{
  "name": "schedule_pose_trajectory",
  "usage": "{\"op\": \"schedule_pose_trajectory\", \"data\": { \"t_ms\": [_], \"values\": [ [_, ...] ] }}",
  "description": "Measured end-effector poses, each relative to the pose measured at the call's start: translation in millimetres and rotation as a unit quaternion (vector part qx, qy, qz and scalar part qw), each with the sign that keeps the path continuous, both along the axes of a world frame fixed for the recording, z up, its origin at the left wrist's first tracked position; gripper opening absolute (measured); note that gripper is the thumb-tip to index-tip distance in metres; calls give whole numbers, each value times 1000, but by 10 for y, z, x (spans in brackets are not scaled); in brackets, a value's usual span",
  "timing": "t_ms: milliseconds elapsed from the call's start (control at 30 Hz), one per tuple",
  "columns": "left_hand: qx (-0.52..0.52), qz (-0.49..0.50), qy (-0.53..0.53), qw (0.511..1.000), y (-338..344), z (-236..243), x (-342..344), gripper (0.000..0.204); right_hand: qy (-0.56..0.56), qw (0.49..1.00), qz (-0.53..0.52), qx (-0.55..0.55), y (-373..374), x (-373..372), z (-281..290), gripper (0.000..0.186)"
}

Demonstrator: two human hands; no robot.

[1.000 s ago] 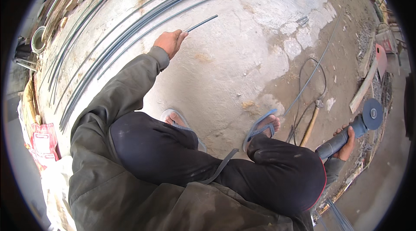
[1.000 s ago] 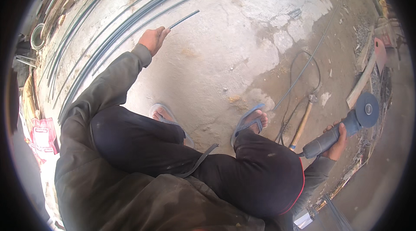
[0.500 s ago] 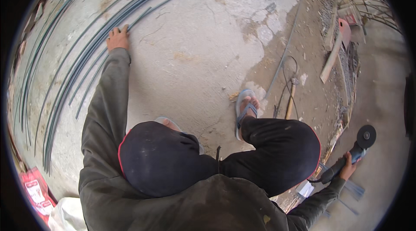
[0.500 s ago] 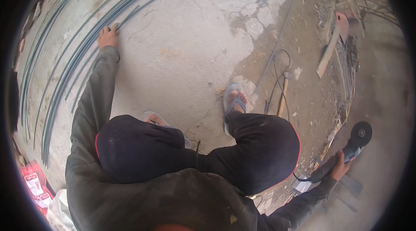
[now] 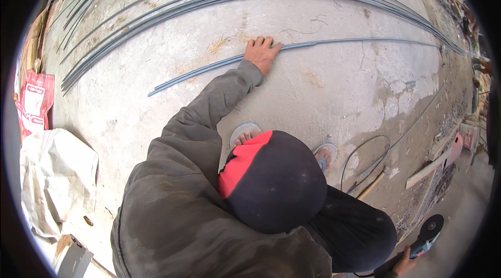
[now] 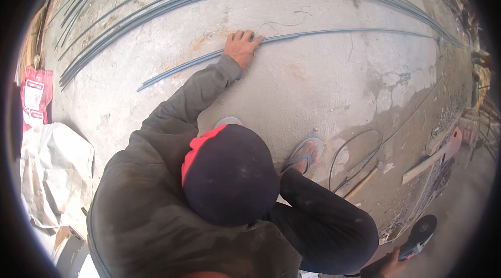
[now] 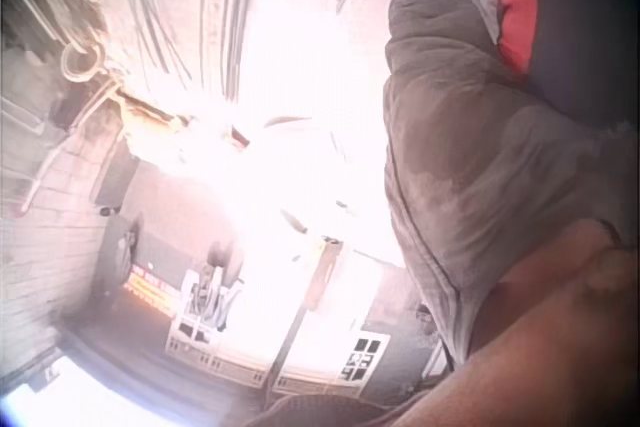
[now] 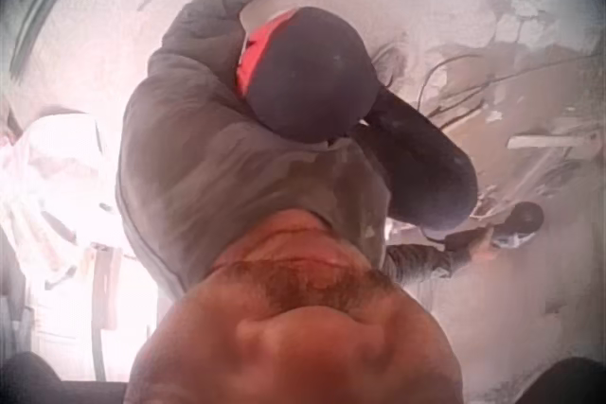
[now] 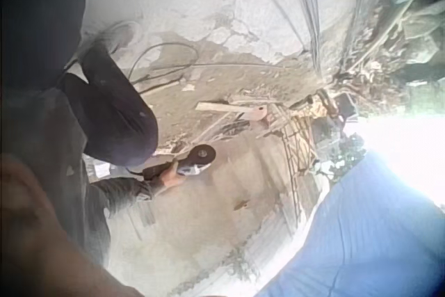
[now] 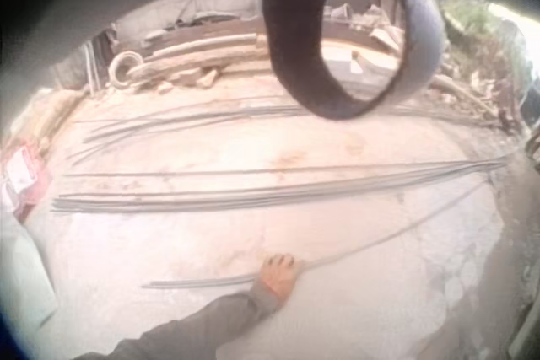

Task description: The person measures and marks metal rods using a tape measure and a marker. They then use an angle grinder to cut the rods at the marked points. The person repeats this process for multiple rods, stacking the cut pieces on the ground.

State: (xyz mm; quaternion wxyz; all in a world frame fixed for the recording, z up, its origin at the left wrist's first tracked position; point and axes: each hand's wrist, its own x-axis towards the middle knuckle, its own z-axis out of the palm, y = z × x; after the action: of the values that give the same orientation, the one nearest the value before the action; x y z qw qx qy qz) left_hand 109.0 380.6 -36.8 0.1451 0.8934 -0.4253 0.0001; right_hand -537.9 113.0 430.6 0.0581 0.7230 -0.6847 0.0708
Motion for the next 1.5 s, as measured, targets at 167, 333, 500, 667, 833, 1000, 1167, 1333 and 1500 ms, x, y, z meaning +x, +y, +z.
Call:
{"op": "schedule_pose_trajectory", "data": {
  "t_ms": [167, 333, 500, 667, 833, 1000, 1167, 1333, 1500],
  "values": [
    [-85, 78, 12, 993, 178, 125, -149, 36, -181, 962, 166, 120, -381, 927, -916, 66],
    [-64, 83, 11, 994, 801, 110, -171, 22, 55, 982, 145, 108, -919, 1588, -1514, 81],
    [-37, -10, -57, 998, 665, 117, -73, 18, -242, 902, 208, 290, -1425, 2398, -2028, 47],
    [-84, 14, -105, 991, 682, 3, -69, 15, -162, 877, 329, 311, -1478, 3554, -2090, 48],
    [-98, 52, -92, 990, 562, -37, -208, 17, -161, 837, 356, 382, -1265, 4196, -2186, 36],
    [-57, 128, -49, 989, 428, 72, -326, 20, -215, 811, 314, 444, -1033, 4401, -2554, 41],
    [-40, 153, -65, 985, 345, 94, -370, 15, -218, 790, 295, 491, -827, 4505, -2869, 41],
    [-21, 103, -83, 991, 42, 68, -292, 14, -218, 778, 296, 509, -833, 4529, -3046, 39],
    [-54, 137, -63, 987, 106, 57, -328, 16, -222, 789, 289, 494, -951, 4438, -3141, 36]
  ]
}}
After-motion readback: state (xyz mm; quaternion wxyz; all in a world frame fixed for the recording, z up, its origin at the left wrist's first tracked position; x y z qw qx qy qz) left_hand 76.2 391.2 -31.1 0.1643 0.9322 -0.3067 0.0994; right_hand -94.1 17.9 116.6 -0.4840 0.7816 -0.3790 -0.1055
